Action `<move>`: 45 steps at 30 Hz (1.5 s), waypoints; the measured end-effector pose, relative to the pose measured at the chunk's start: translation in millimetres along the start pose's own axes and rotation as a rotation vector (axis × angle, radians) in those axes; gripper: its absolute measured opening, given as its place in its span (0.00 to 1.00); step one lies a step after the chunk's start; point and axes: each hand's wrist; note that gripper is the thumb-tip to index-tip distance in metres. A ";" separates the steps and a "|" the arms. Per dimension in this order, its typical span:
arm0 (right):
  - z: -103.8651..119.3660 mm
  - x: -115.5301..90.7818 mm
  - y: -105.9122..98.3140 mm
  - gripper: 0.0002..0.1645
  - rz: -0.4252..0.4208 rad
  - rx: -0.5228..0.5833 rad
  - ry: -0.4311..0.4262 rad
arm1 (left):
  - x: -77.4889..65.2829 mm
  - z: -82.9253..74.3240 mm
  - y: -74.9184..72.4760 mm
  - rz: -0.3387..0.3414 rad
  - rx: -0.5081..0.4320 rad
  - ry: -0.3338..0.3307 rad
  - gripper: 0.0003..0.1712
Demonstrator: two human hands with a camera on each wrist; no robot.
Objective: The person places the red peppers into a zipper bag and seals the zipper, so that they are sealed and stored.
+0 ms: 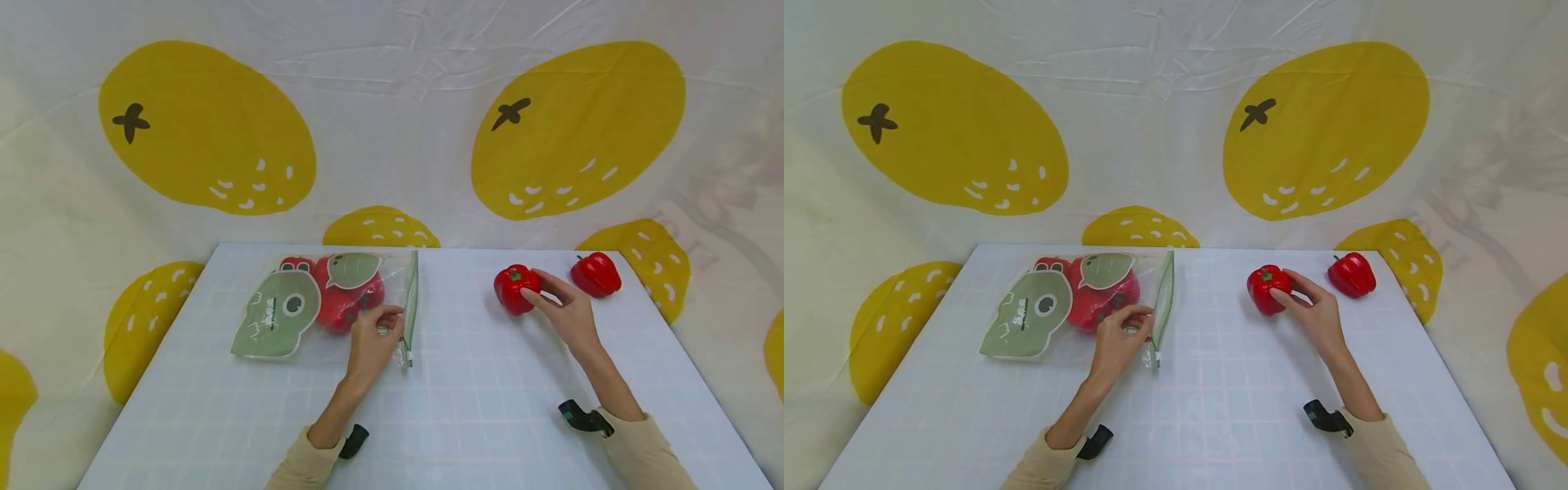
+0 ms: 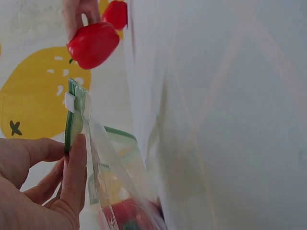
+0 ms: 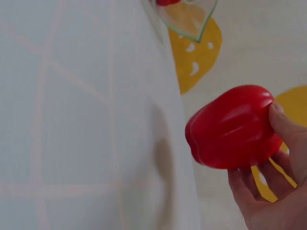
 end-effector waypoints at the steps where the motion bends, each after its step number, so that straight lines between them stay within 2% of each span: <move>1: 1.3 0.4 1.5 0.43 0.007 0.009 0.008 | 0.1 0.2 0.1 0.000 -0.001 0.001 0.07; 12: 16.7 6.5 24.2 0.47 0.084 0.108 0.090 | -0.3 1.5 1.0 0.003 0.006 -0.010 0.07; 22: 29.8 12.6 46.9 0.45 0.141 0.199 0.107 | 0.2 -1.9 2.3 -0.024 0.025 0.005 0.07; 30: 34.4 17.3 67.7 0.45 0.196 0.236 0.117 | 0.8 -2.2 4.6 -0.060 -0.003 0.054 0.06; 39: 43.0 20.1 92.4 0.44 0.240 0.272 0.109 | 0.5 -2.2 5.8 -0.061 -0.017 0.033 0.07; 45: 51.8 21.3 106.9 0.43 0.273 0.364 0.136 | 1.0 -3.2 5.6 -0.061 -0.022 0.043 0.07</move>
Point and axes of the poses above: each hand's wrist, its own x-axis towards the middle knuckle, its own y-axis out of the palm, z = x × y, and after that the axes turned 7 degrees about -x, right-handed
